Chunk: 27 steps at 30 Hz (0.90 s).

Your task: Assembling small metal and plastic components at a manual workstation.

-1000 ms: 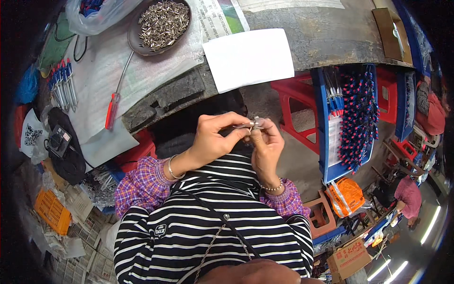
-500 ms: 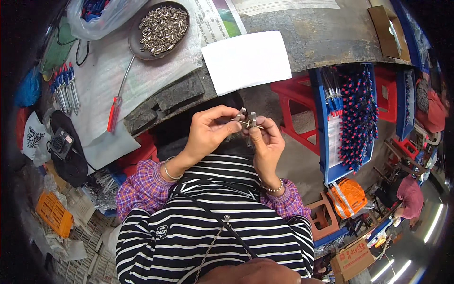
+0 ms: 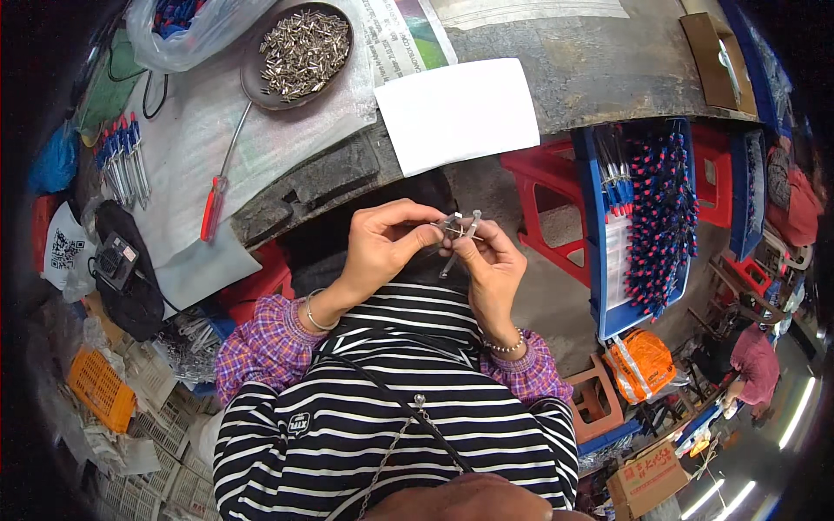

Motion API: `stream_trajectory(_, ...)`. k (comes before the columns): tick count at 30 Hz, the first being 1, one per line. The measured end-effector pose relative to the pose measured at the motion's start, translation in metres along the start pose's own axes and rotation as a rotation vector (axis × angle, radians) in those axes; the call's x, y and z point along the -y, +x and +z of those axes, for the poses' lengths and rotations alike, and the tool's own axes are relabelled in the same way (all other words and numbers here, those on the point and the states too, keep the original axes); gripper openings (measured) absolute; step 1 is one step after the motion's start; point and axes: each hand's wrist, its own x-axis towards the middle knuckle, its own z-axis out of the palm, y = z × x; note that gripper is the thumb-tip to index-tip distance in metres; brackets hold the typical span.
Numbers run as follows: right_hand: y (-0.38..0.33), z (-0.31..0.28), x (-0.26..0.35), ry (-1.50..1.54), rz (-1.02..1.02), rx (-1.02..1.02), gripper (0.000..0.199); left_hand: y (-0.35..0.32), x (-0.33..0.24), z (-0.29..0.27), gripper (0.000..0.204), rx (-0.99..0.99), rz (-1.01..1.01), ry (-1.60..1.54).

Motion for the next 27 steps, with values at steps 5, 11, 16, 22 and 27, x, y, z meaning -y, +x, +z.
stream_trajectory(5,-0.003,-0.003,0.0,-0.141,-0.114,-0.02,0.017,0.0,-0.002,0.001,0.014,0.004,0.096,0.171)
stream_trajectory(11,-0.003,-0.009,-0.003,-0.296,-0.186,0.016,0.018,0.0,-0.003,0.002,0.015,0.05,0.188,0.296)
stream_trajectory(16,0.002,0.003,0.006,-0.073,-0.059,0.012,0.02,0.002,-0.009,0.002,0.015,0.031,0.096,0.28)
stream_trajectory(22,0.003,-0.006,0.002,-0.174,-0.125,0.035,0.019,0.0,0.002,0.005,0.015,-0.021,-0.048,-0.008)
stream_trajectory(27,0.002,-0.002,0.0,-0.18,-0.153,0.016,0.016,0.001,0.004,0.0,0.014,0.026,0.031,0.103)
